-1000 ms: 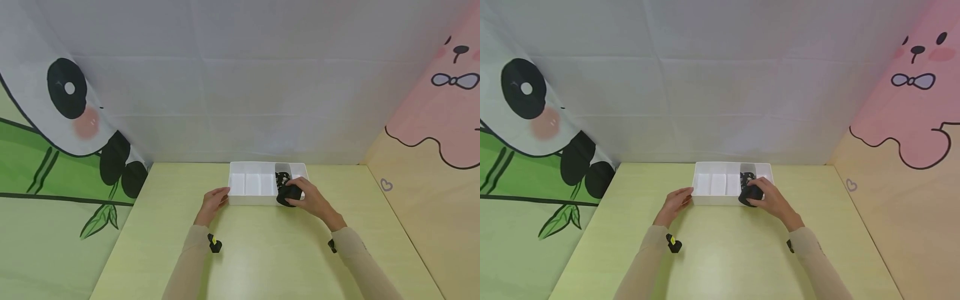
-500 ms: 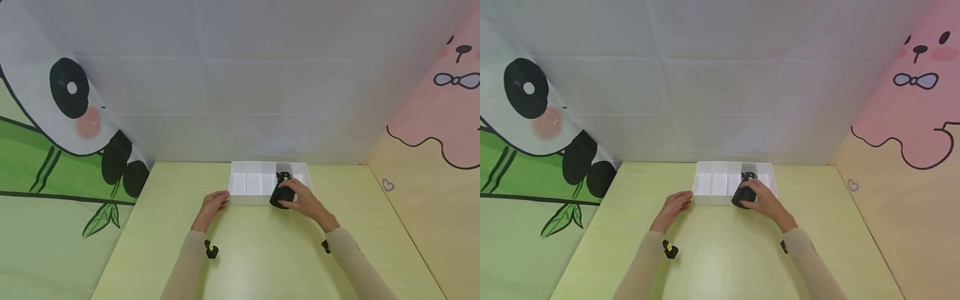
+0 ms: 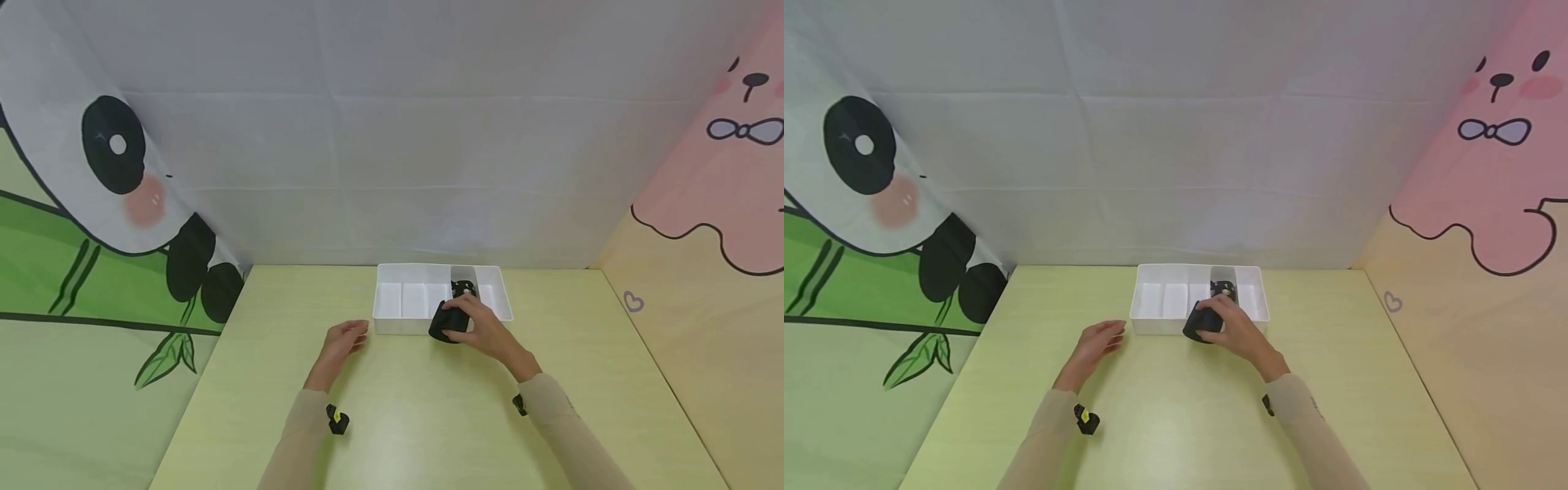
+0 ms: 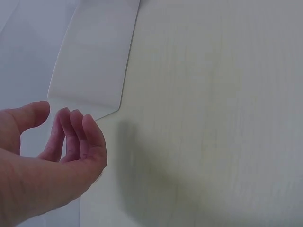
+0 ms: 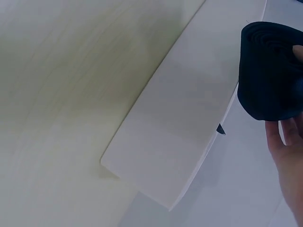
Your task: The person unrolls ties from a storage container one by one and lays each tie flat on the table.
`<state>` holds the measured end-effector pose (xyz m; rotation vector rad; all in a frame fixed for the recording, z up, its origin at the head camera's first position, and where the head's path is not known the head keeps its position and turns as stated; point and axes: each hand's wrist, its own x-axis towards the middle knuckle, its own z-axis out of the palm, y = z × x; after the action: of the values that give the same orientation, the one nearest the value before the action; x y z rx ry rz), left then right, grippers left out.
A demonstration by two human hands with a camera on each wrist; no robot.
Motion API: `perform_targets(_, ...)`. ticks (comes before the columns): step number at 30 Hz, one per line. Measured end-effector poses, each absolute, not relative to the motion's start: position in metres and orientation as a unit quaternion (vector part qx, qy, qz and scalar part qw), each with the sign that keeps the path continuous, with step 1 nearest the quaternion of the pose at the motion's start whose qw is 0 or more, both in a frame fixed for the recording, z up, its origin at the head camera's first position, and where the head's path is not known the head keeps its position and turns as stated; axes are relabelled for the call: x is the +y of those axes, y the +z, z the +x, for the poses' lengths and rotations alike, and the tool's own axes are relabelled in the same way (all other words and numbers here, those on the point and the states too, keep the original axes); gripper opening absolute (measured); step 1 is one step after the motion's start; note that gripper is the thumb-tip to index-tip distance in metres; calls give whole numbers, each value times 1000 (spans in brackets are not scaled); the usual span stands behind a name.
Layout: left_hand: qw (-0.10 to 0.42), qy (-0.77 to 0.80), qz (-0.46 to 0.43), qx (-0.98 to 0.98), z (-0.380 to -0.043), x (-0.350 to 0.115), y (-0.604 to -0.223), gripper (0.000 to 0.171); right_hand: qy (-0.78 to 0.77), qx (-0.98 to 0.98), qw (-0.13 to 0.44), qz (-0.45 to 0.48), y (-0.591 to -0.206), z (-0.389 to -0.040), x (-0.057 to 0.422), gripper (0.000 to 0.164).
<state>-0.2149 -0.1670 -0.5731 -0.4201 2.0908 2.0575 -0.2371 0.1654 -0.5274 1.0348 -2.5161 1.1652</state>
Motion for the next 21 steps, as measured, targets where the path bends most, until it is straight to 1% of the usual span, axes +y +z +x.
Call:
perform_targets(11, 86, 686, -139, 709, -201, -179, -577, 40, 403, -841, 85, 352, -532, -235, 148, 47)
perform_targets(16, 88, 677, -135, 718, -194, -182, -577, 42, 406, -835, 89, 359, -534, -233, 141, 46)
perform_targets(21, 83, 676, -134, 720, -188, -183, -577, 43, 416, -827, 82, 368, -534, -230, 133, 46)
